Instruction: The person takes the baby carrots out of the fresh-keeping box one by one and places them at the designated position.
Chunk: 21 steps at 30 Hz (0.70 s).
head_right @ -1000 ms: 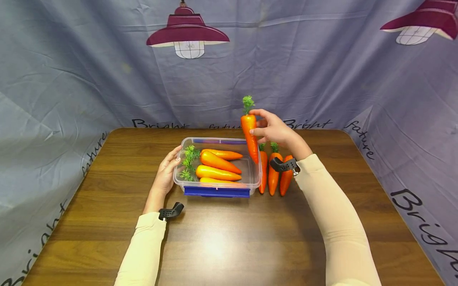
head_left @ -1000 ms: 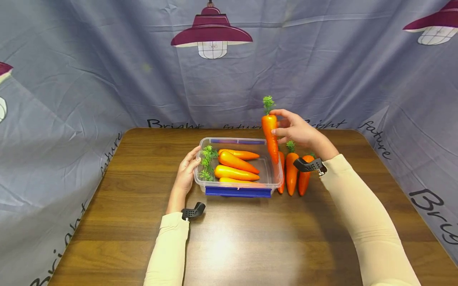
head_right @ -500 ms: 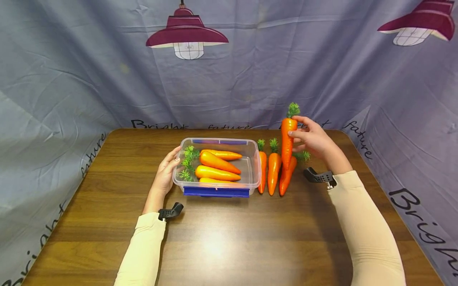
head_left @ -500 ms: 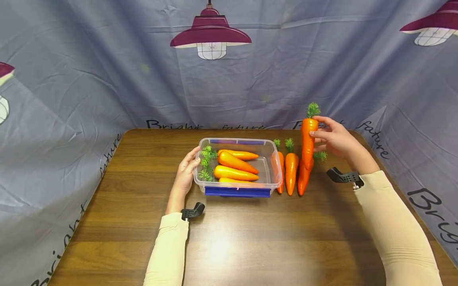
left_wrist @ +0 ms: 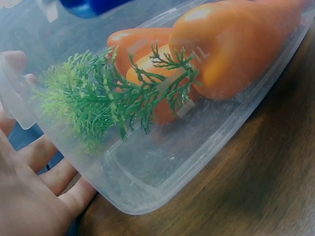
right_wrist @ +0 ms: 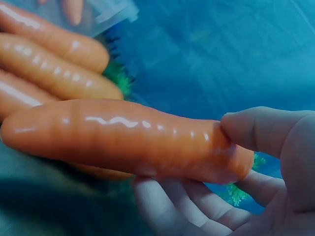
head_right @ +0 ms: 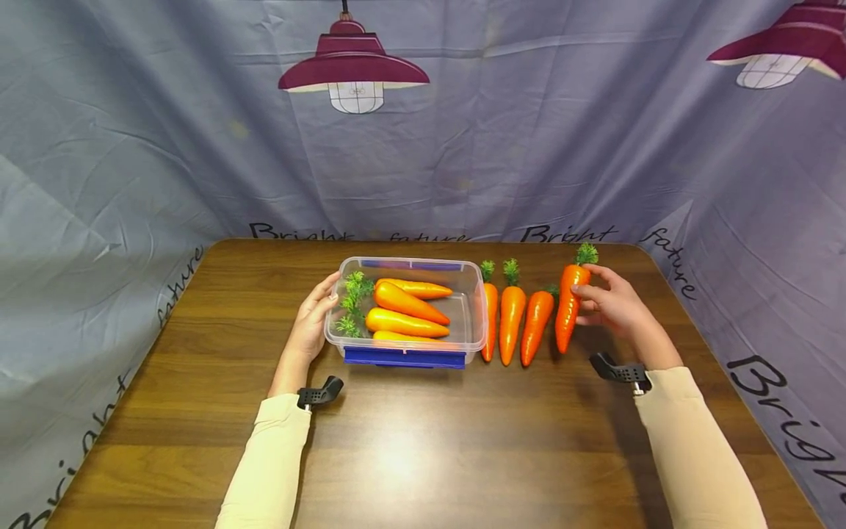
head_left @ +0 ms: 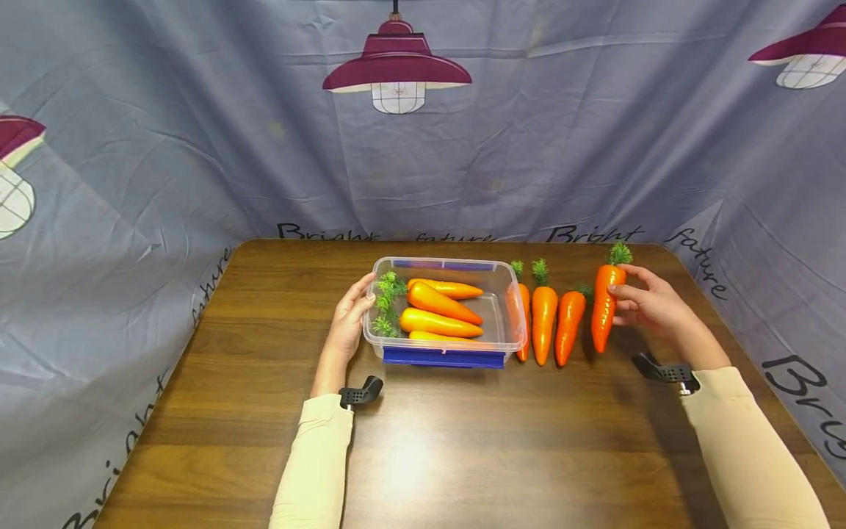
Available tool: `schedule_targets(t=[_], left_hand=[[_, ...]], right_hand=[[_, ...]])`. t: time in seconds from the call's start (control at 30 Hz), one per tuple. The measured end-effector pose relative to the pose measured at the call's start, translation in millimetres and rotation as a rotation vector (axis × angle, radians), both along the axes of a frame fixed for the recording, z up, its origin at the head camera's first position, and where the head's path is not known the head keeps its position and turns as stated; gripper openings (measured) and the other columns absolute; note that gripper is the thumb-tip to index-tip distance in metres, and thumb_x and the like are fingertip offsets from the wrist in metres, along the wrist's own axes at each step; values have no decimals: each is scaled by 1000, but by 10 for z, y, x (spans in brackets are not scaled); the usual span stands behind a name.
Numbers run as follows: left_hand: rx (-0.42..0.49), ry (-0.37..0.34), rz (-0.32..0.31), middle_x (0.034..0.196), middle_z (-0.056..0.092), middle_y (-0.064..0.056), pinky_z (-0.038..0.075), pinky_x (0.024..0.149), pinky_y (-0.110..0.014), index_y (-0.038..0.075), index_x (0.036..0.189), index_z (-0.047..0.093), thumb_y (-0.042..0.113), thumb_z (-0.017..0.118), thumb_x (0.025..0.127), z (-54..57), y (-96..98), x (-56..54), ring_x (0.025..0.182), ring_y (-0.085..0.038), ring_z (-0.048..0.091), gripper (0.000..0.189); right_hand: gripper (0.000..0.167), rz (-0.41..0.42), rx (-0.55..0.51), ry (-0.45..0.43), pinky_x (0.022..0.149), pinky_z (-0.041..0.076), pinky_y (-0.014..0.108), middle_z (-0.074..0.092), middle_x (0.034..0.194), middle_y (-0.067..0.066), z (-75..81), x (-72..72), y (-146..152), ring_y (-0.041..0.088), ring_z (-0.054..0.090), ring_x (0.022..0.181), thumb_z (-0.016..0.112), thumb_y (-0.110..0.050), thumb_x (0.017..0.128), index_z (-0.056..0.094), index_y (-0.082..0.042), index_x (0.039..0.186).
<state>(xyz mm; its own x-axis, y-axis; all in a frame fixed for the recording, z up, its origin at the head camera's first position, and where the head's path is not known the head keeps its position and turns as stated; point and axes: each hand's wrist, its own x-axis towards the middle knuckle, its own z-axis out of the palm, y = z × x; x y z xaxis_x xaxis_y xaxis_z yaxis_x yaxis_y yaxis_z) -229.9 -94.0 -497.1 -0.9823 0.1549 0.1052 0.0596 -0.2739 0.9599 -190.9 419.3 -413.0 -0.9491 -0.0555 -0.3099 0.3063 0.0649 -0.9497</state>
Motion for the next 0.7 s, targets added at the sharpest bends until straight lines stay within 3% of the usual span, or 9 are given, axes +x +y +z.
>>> schedule_targets(t=[0.3, 0.53, 0.7], left_hand=[[-13, -29, -1, 168, 26, -17, 26, 121, -37, -7, 151, 37, 4, 45, 102, 10, 6, 4, 155, -30, 22, 51], [-5, -22, 1, 167, 28, -18, 34, 111, -21, -7, 151, 37, 3, 44, 102, -7, 6, -11, 151, -29, 28, 50], [-3, -19, 3, 167, 28, -17, 31, 117, -28, -7, 151, 37, 3, 44, 102, -3, 4, -8, 153, -29, 26, 50]], right_hand=[[72, -6, 100, -85, 66, 62, 31, 65, 90, -13, -313, 108, 15, 6, 71, 78, 58, -15, 102, 11, -6, 156], [79, 32, 197, -119, 67, 62, 32, 63, 88, -14, -445, 118, -10, 5, 70, 77, 55, -20, 104, 0, 1, 156], [80, 47, 278, -106, 67, 63, 33, 62, 88, -14, -468, 119, -58, 4, 69, 75, 52, -29, 106, 0, 3, 158]])
